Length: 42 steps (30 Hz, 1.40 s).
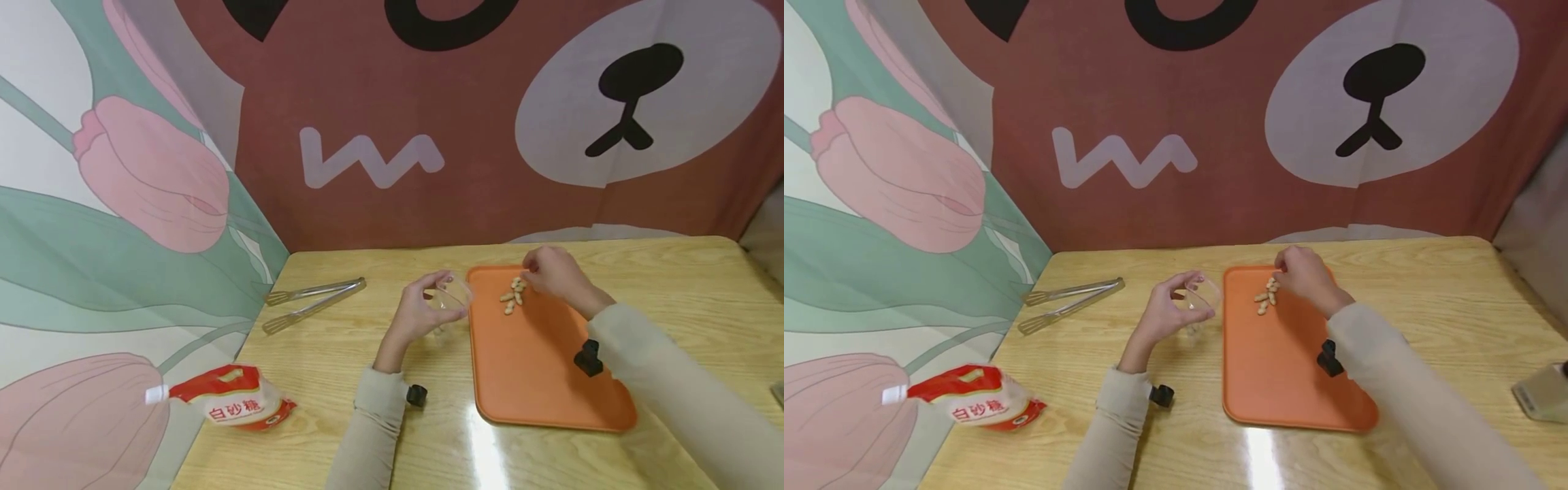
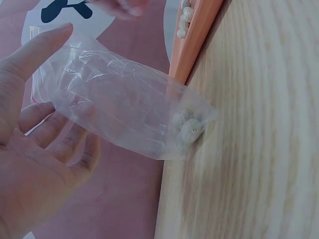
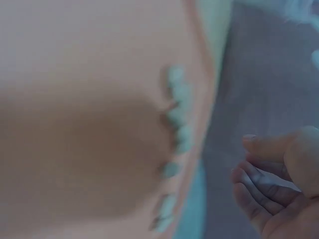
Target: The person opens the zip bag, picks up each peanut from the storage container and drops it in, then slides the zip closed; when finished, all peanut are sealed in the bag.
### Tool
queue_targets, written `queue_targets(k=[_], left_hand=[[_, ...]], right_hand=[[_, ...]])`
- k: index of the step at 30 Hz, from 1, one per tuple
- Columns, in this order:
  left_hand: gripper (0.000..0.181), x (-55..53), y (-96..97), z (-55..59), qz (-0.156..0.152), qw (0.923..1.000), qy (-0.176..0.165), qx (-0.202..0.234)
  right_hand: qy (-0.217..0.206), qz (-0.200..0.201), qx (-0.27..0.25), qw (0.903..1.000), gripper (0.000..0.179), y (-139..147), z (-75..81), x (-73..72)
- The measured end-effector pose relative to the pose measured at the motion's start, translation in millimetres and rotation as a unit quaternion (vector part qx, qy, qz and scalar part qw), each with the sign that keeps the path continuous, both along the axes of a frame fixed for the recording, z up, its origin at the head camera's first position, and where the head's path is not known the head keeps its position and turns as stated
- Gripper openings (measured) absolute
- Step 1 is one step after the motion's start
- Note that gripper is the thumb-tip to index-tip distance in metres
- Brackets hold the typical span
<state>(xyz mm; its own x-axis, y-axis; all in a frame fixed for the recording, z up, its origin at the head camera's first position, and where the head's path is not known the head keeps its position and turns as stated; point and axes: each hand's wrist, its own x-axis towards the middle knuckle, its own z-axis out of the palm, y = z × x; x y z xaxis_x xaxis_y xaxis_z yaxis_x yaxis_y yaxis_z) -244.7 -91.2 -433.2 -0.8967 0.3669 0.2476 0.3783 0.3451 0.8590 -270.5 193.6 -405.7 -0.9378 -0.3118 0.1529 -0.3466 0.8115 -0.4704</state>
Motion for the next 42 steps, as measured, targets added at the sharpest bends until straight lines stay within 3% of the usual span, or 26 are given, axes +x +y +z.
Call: queue_targets(k=[6,10,12,27,31,39,42], left_hand=[[0.076,2.8,0.5,3.2,-0.006,1.0000,-0.005,0.002],[0.075,2.5,-0.3,3.7,-0.006,1.0000,-0.004,0.000],[0.075,-0.9,-1.2,-1.2,-0.006,1.0000,0.001,0.001],[0.074,-0.2,-2.6,-0.2,-0.004,0.9998,0.017,-0.008],[0.073,0.2,-2.7,-0.2,0.000,0.9999,0.015,-0.008],[0.075,-1.0,-1.2,1.8,-0.011,0.9999,0.009,-0.002],[0.075,-1.2,-0.4,1.2,-0.010,0.9999,0.010,-0.004]], right_hand=[[-0.054,-0.046,0.002,0.9975,0.022,17,-31.7,-6.7],[-0.057,-0.064,0.010,0.9963,0.016,17,-44.6,-8.6],[-0.047,-0.064,0.013,0.9967,0.015,18,-48.4,-8.9],[-0.028,-0.067,0.005,0.9973,0.013,16,-51.2,-7.4],[-0.012,-0.046,-0.004,0.9989,0.016,8,-40.1,-3.8],[0.054,0.006,-0.014,0.9984,0.014,-36,18.0,10.0],[0.085,0.032,-0.009,0.9958,0.012,-54,32.8,17.6]])
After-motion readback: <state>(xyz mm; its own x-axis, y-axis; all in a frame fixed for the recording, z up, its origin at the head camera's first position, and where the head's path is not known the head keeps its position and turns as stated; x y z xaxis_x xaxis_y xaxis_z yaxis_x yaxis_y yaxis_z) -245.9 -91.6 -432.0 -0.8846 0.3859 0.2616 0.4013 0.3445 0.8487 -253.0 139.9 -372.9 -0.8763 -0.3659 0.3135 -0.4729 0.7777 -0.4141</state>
